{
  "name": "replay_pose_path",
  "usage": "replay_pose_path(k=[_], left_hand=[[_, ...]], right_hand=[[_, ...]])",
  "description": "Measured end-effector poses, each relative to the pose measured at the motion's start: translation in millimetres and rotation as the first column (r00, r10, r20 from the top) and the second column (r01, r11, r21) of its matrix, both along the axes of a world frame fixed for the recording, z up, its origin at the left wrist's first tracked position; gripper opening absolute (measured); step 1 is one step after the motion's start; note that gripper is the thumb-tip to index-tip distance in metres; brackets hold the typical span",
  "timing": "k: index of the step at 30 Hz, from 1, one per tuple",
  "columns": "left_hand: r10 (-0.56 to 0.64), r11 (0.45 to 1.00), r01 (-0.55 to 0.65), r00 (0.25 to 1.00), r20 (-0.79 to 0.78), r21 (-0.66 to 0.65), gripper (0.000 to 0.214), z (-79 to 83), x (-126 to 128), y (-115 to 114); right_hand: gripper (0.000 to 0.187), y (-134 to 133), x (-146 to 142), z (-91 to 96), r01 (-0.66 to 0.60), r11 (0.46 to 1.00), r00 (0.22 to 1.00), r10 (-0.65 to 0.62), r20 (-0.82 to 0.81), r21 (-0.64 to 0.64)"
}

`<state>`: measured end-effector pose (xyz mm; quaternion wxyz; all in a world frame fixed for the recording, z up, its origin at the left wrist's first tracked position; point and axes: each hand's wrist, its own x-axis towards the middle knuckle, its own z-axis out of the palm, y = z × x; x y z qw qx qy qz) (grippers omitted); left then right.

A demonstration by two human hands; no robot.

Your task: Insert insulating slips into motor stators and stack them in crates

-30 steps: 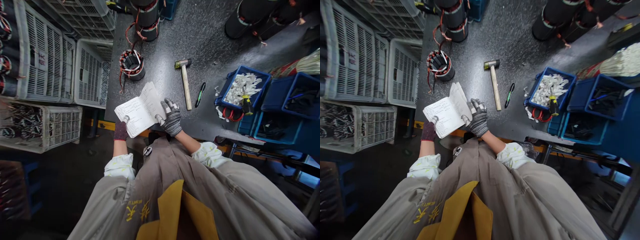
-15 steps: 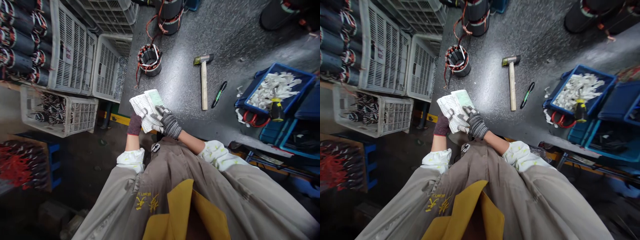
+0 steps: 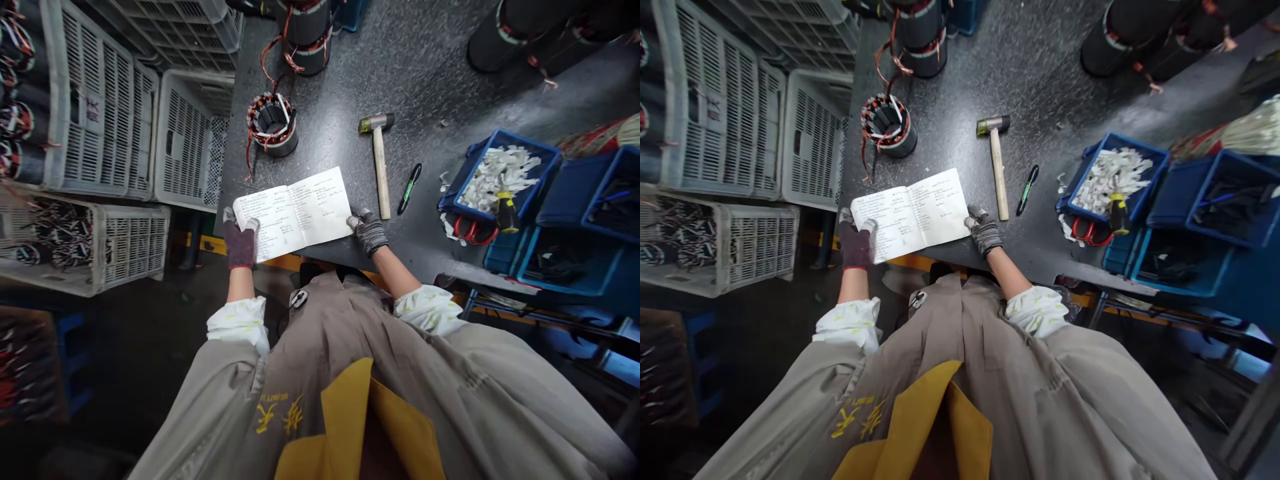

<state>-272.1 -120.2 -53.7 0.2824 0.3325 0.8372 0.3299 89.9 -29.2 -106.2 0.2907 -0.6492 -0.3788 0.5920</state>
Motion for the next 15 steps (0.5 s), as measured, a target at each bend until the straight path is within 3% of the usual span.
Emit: replay_pose_path(k=[2,4,7,9,12,15], left_hand=[[-0.078,0.996,0.069,0.974,-0.213,-0.052,0.095,10.5,18.9,6.4],[-0.294,0.956,0.280,0.908,-0.297,-0.091,0.089,19.2,51.4,11.9],[-0.627,0.775,0.619,0.728,-0.277,-0.126,0.073,20.1,103.6,14.8],[-0.713,0.696,0.697,0.643,-0.278,-0.174,0.065,8.7,125.0,17.3],[-0.742,0.661,0.725,0.590,-0.318,-0.196,0.066,-16.0,134.9,28.3],[-0.737,0.659,0.737,0.591,-0.327,-0.153,0.067,-25.7,132.8,34.6]], right_hand=[[0.019,0.8,-3.0,3.9,0.021,0.999,1.000,-0.021,-0.017,-0.026],[0.019,-0.2,-9.7,13.3,0.054,0.998,0.999,-0.054,-0.001,-0.009],[0.017,0.4,-18.1,32.0,0.033,0.999,0.999,-0.032,-0.008,0.015],[0.018,8.0,-9.9,42.0,0.025,0.999,1.000,-0.025,0.002,0.032],[0.016,20.3,46.6,65.6,0.044,0.971,0.992,-0.071,0.107,0.235],[0.025,21.4,153.3,110.5,0.094,0.875,0.895,-0.283,0.345,0.475]])
